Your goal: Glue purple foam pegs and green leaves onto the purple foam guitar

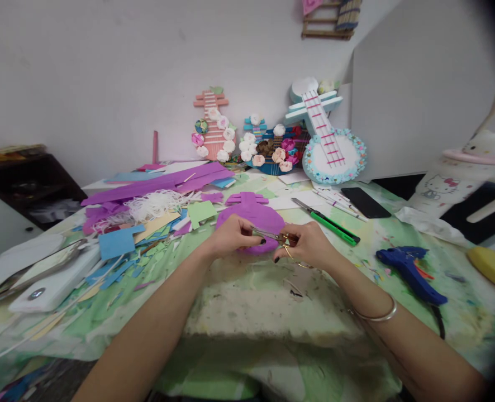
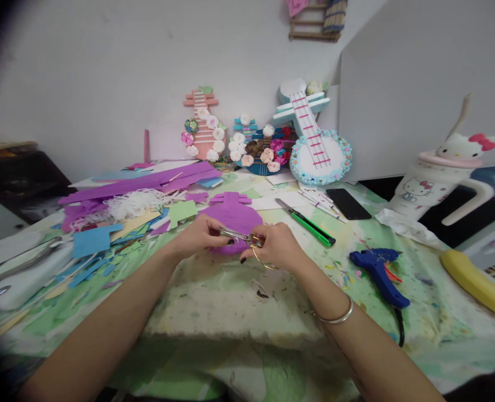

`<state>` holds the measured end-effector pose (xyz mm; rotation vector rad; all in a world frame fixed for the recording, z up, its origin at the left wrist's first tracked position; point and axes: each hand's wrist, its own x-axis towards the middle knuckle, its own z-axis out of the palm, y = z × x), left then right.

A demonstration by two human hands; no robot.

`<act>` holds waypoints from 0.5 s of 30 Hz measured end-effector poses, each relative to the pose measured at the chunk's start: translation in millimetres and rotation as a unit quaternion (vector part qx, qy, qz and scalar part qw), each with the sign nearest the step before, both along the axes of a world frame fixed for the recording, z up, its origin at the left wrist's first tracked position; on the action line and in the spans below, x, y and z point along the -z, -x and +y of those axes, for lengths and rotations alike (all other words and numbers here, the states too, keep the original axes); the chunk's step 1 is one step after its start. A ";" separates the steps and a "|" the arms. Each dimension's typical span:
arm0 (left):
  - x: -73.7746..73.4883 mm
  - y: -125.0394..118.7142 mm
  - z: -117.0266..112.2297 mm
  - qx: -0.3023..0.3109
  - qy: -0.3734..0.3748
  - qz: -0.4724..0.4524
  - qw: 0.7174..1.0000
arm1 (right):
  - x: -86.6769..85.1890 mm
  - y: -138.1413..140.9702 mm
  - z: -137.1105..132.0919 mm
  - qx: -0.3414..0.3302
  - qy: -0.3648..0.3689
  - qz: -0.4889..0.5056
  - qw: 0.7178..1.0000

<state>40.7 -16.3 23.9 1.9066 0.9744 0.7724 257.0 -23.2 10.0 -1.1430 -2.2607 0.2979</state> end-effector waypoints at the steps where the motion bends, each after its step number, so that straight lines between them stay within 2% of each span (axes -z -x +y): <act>1: 0.2 0.2 0.1 0.000 0.000 0.001 1.000 | 0.0 0.1 -0.1 -0.002 0.002 0.002 1.000; 15: 0.2 0.5 0.2 0.003 0.012 -0.002 1.000 | 2.4 0.2 0.2 -0.012 0.013 0.011 1.000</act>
